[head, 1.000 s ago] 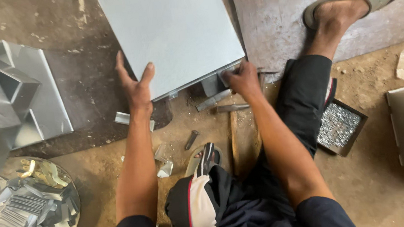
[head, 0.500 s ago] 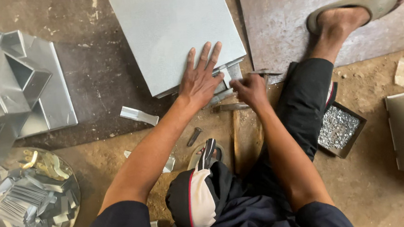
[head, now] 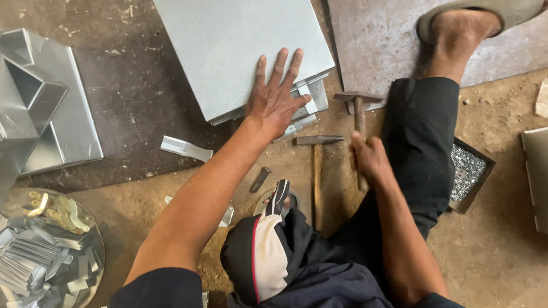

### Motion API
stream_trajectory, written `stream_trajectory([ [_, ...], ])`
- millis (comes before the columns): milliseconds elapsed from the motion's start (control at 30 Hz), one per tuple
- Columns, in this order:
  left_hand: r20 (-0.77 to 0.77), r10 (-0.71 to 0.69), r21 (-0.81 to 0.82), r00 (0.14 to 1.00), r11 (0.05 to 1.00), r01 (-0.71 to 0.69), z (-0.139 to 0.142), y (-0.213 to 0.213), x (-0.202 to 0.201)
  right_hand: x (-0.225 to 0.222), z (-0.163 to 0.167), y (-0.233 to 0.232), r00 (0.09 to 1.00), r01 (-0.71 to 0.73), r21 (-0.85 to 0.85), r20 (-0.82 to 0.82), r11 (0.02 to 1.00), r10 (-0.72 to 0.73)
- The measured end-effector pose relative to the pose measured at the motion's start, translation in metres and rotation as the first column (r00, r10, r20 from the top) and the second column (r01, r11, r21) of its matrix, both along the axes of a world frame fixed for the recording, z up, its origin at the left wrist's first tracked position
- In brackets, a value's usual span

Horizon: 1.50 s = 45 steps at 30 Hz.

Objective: The person sits on the floor and uses a hammer to bend and secure metal tabs on a rectangular metal box. They repeatedly position the box, strike the tabs with a hammer, and adjust the piece to complete the assembly.

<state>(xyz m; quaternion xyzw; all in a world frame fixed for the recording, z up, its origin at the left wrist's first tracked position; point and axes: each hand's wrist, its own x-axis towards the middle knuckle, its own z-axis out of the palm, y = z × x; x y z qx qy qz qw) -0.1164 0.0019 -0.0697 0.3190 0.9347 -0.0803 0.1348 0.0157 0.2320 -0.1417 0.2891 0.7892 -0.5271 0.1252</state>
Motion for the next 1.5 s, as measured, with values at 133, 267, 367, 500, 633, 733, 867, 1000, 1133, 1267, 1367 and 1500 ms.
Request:
stream_trajectory([
  [133, 0.004, -0.006, -0.044, 1.0, 0.999, 0.006, 0.006, 0.001, 0.001, 0.025, 0.027, -0.021, 0.936, -0.082, 0.006, -0.342, 0.997, 0.08],
  [267, 0.07, 0.0, -0.107, 0.998, 0.994, 0.007, 0.018, 0.006, 0.001, 0.024, 0.024, -0.037, 0.963, -0.147, 0.151, -0.206, 0.978, 0.176],
  [367, 0.088, 0.014, -0.149, 0.996, 0.989, -0.001, 0.022, 0.005, 0.003, 0.016, 0.005, -0.043, 0.858, -0.155, 0.214, -0.455, 0.964, 0.239],
  [500, 0.118, 0.038, -0.127, 0.992, 0.992, -0.023, 0.01, 0.002, 0.001, 0.01, -0.022, -0.049, 0.846, -0.156, 0.247, -0.466, 0.956, 0.258],
  [633, -0.076, 0.017, -0.008, 0.997, 1.0, -0.017, -0.009, 0.001, -0.004, 0.007, -0.032, -0.054, 0.679, -0.229, 0.439, -0.568, 0.869, 0.466],
  [733, -0.157, -0.011, -0.077, 0.987, 0.997, -0.001, -0.017, -0.001, -0.006, 0.006, -0.031, -0.058, 0.839, -0.193, 0.367, -0.42, 0.91, 0.347],
  [867, 0.016, 0.03, 0.036, 0.999, 0.999, -0.03, -0.019, -0.004, -0.005, 0.007, -0.031, -0.06, 0.804, -0.199, 0.345, -0.478, 0.917, 0.354],
  [1000, -0.051, 0.008, 0.072, 0.999, 0.997, -0.004, -0.021, -0.004, -0.005, 0.007, -0.038, -0.057, 0.775, -0.157, 0.432, -0.504, 0.888, 0.382],
  [1133, 0.027, 0.036, 0.025, 0.999, 0.999, -0.037, -0.02, -0.003, -0.005, 0.005, -0.039, -0.056, 0.804, -0.192, 0.407, -0.456, 0.893, 0.38],
  [1267, -0.101, -0.017, -0.031, 0.995, 0.999, 0.014, -0.017, -0.005, -0.004, 0.005, -0.035, -0.059, 0.744, -0.182, 0.458, -0.515, 0.87, 0.426],
  [1367, -0.016, 0.02, 0.045, 1.0, 0.999, -0.019, -0.016, -0.007, -0.002, 0.005, -0.033, -0.061, 0.785, -0.194, 0.42, -0.475, 0.887, 0.396],
  [1500, -0.108, 0.011, 0.102, 0.994, 0.995, 0.0, -0.015, -0.006, -0.004, -0.001, -0.041, -0.059, 0.762, -0.174, 0.404, -0.523, 0.898, 0.383],
])
